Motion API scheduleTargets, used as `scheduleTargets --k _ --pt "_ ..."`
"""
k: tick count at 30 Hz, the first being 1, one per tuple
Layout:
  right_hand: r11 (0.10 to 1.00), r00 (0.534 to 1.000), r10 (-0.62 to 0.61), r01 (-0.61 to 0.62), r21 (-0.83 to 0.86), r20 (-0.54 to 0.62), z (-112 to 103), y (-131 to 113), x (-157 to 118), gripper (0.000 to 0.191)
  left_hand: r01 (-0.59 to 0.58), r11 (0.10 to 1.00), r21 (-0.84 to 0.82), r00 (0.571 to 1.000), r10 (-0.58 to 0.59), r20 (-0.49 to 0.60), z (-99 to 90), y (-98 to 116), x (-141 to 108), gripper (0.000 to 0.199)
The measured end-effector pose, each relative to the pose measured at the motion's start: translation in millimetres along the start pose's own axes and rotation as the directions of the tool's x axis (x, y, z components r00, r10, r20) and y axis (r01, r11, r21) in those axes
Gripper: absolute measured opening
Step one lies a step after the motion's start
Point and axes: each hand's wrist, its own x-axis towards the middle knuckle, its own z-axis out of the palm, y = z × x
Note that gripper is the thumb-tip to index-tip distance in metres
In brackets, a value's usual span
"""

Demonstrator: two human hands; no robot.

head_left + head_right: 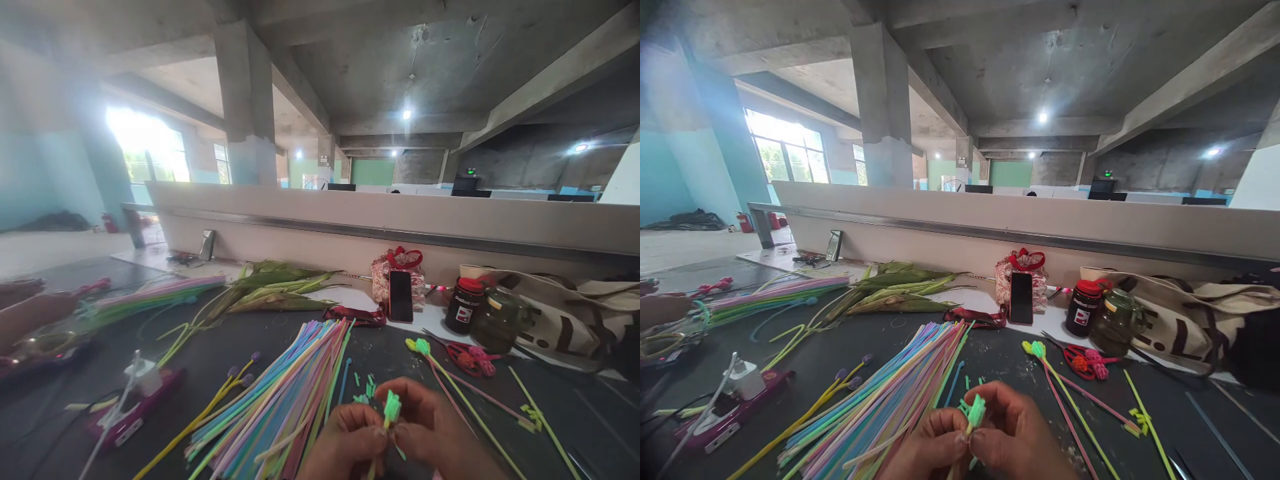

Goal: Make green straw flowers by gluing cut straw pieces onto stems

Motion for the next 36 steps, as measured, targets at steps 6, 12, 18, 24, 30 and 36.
scheduleTargets --k 6,12,18,24,30,36 --pt "0.999 0.999 0.039 -0.040 -0.036 -0.013 5.6 -5.5 -1.7 0.031 -0.009 1.000 0.011 1.000 0.009 -0.023 7.0 2.2 -6.8 0.025" --pt "0.996 1.000 -0.001 0.000 -0.085 -0.009 3.5 -3.3 -2.6 0.018 -0.001 0.999 0.050 0.999 0.004 -0.042 7.7 4.6 -6.3 0.028" --pt "0.993 1.000 -0.019 0.018 -0.115 -0.002 2.9 -1.4 -0.9 0.014 0.006 0.999 0.052 0.998 -0.003 -0.062 8.0 3.2 -4.4 0.029" --pt "0.996 0.999 -0.038 0.038 -0.084 0.004 3.2 0.8 -1.7 0.023 -0.013 0.998 0.053 0.997 0.017 -0.077 7.9 2.1 -4.7 0.029" --pt "0.995 1.000 -0.007 0.004 -0.097 -0.030 3.4 2.7 -0.9 0.020 -0.013 0.998 0.059 0.999 0.015 -0.041 4.8 1.5 -3.4 0.029" --pt "0.995 0.998 -0.023 0.017 -0.094 -0.066 8.2 -1.2 -1.5 0.020 -0.014 0.995 0.098 0.999 0.018 -0.035 6.9 2.8 -3.9 0.033"
